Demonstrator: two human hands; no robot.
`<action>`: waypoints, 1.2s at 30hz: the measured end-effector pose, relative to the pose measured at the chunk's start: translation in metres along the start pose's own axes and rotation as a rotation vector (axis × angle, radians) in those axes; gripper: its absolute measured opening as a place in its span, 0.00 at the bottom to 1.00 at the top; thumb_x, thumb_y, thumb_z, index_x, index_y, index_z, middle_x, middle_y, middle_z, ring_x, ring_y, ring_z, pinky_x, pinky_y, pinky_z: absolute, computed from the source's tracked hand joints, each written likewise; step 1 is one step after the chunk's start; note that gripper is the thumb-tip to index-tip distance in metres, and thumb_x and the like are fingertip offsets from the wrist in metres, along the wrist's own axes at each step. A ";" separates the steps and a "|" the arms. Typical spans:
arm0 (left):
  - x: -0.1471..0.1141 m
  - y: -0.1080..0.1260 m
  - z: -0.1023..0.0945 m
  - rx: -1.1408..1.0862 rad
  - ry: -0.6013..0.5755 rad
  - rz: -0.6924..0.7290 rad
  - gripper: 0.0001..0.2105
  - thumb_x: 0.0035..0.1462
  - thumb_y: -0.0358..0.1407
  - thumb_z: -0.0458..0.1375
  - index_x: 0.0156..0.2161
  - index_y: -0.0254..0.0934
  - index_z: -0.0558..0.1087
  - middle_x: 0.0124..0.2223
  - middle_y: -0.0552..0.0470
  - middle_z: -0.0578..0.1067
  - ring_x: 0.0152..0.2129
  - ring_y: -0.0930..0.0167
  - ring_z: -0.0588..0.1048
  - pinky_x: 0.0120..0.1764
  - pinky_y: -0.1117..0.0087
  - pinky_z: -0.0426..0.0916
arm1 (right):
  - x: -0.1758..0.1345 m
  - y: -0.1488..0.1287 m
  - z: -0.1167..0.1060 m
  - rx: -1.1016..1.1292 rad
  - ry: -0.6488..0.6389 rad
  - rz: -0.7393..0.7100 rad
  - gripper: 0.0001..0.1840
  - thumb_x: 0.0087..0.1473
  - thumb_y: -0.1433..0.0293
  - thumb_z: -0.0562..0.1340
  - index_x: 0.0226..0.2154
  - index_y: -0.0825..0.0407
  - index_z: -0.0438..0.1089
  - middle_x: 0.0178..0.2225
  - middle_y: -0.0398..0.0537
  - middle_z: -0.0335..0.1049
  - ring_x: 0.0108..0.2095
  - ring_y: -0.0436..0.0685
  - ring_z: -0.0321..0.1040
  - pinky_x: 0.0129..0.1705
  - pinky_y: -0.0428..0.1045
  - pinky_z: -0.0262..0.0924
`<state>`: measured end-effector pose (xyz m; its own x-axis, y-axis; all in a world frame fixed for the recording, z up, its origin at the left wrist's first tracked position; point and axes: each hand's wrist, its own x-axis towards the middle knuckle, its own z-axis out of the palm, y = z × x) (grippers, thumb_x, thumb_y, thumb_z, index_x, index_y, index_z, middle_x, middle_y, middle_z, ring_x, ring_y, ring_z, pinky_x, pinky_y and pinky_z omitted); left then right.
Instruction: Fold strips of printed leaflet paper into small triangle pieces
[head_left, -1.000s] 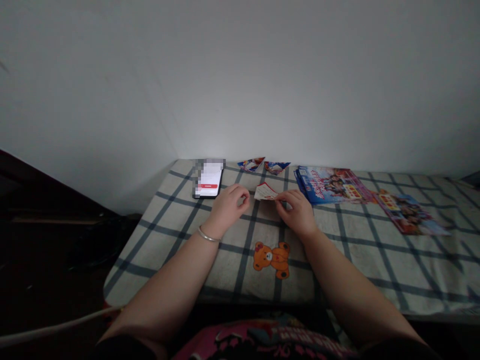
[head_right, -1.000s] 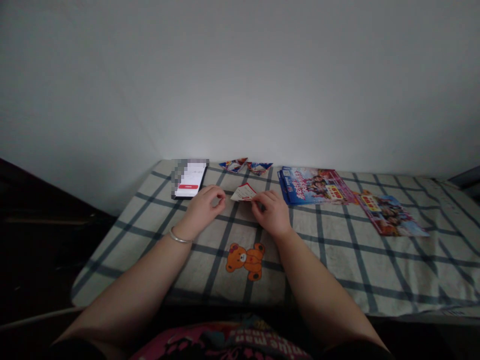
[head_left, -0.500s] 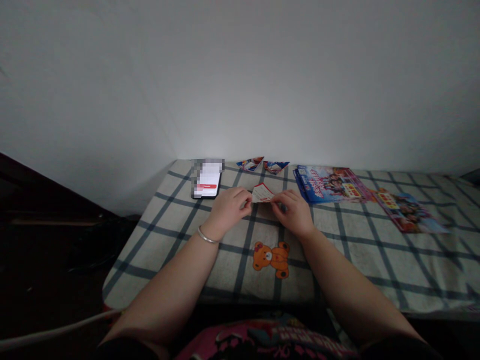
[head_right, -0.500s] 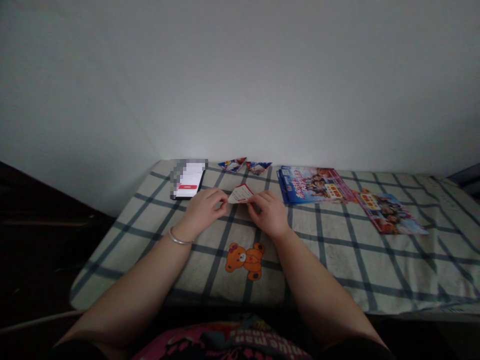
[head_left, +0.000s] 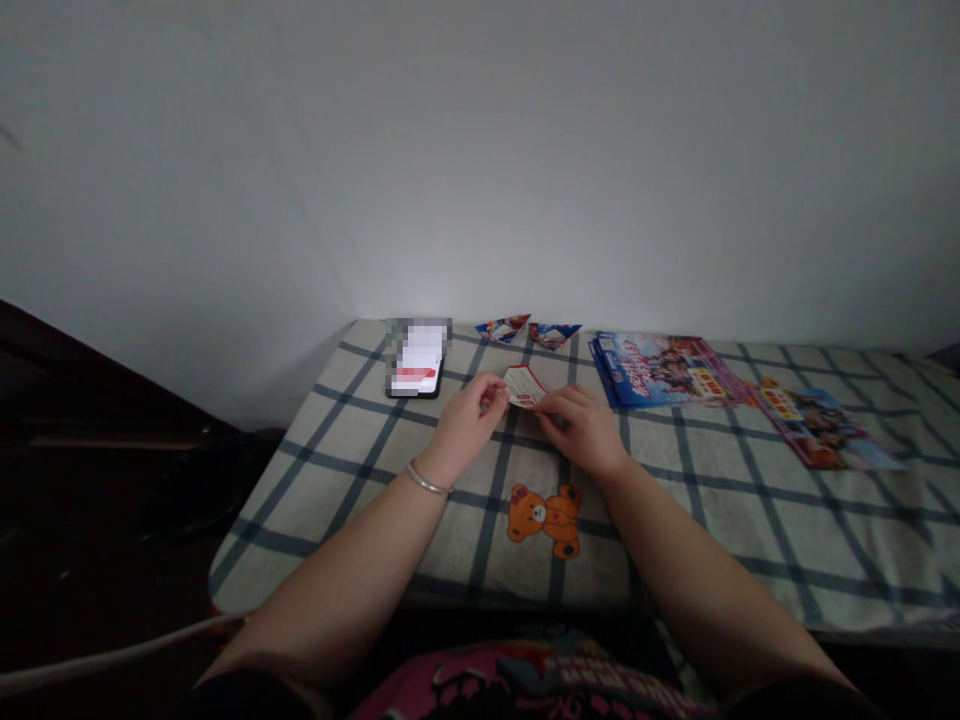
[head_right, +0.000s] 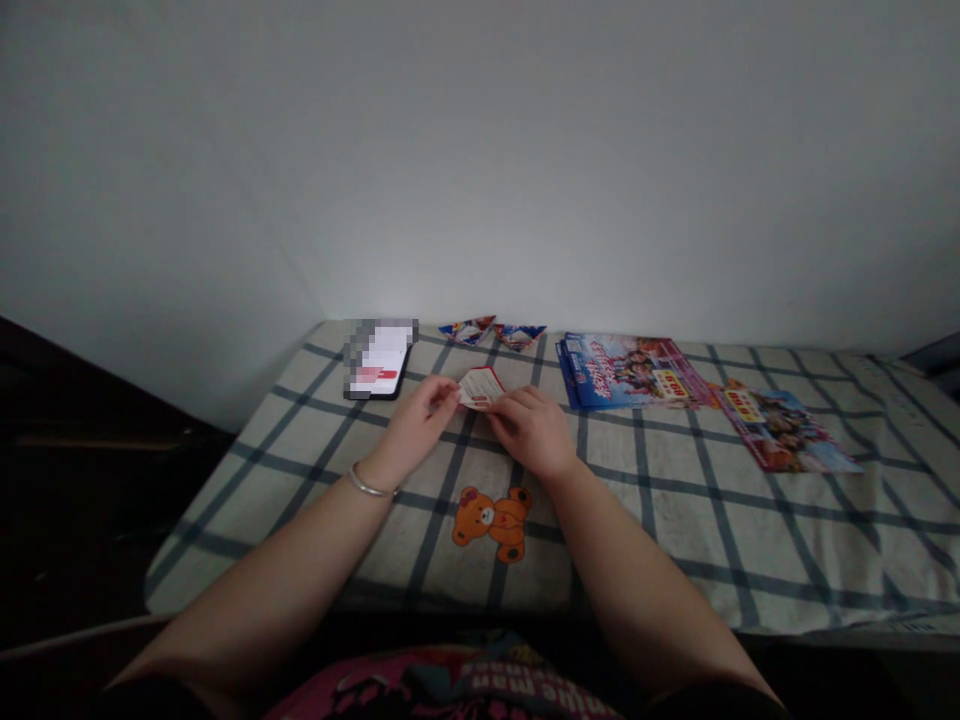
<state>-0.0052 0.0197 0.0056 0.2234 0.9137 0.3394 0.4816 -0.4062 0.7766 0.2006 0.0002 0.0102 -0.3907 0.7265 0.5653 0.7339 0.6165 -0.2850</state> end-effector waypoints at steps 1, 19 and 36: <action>-0.001 0.000 0.002 -0.009 0.017 -0.013 0.07 0.63 0.39 0.52 0.41 0.38 0.68 0.36 0.52 0.75 0.32 0.71 0.74 0.35 0.71 0.68 | 0.000 0.000 0.001 0.012 -0.012 -0.018 0.07 0.58 0.69 0.59 0.35 0.48 0.74 0.35 0.48 0.74 0.38 0.56 0.68 0.42 0.51 0.63; 0.002 -0.009 0.003 -0.088 -0.065 -0.062 0.08 0.58 0.28 0.45 0.35 0.39 0.65 0.33 0.55 0.70 0.32 0.71 0.69 0.36 0.70 0.63 | 0.001 0.004 0.004 0.079 0.046 0.070 0.12 0.57 0.70 0.59 0.44 0.49 0.72 0.46 0.50 0.73 0.47 0.59 0.66 0.51 0.56 0.60; 0.000 0.002 0.003 0.196 -0.081 0.083 0.12 0.58 0.34 0.55 0.48 0.38 0.67 0.29 0.56 0.71 0.33 0.68 0.72 0.52 0.57 0.63 | -0.001 0.004 0.010 0.207 -0.097 0.411 0.09 0.59 0.71 0.53 0.40 0.49 0.66 0.36 0.48 0.74 0.34 0.55 0.70 0.36 0.50 0.62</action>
<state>-0.0015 0.0189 0.0051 0.3326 0.8765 0.3480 0.6127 -0.4814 0.6268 0.1986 0.0045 0.0008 -0.1478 0.9420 0.3013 0.7163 0.3120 -0.6241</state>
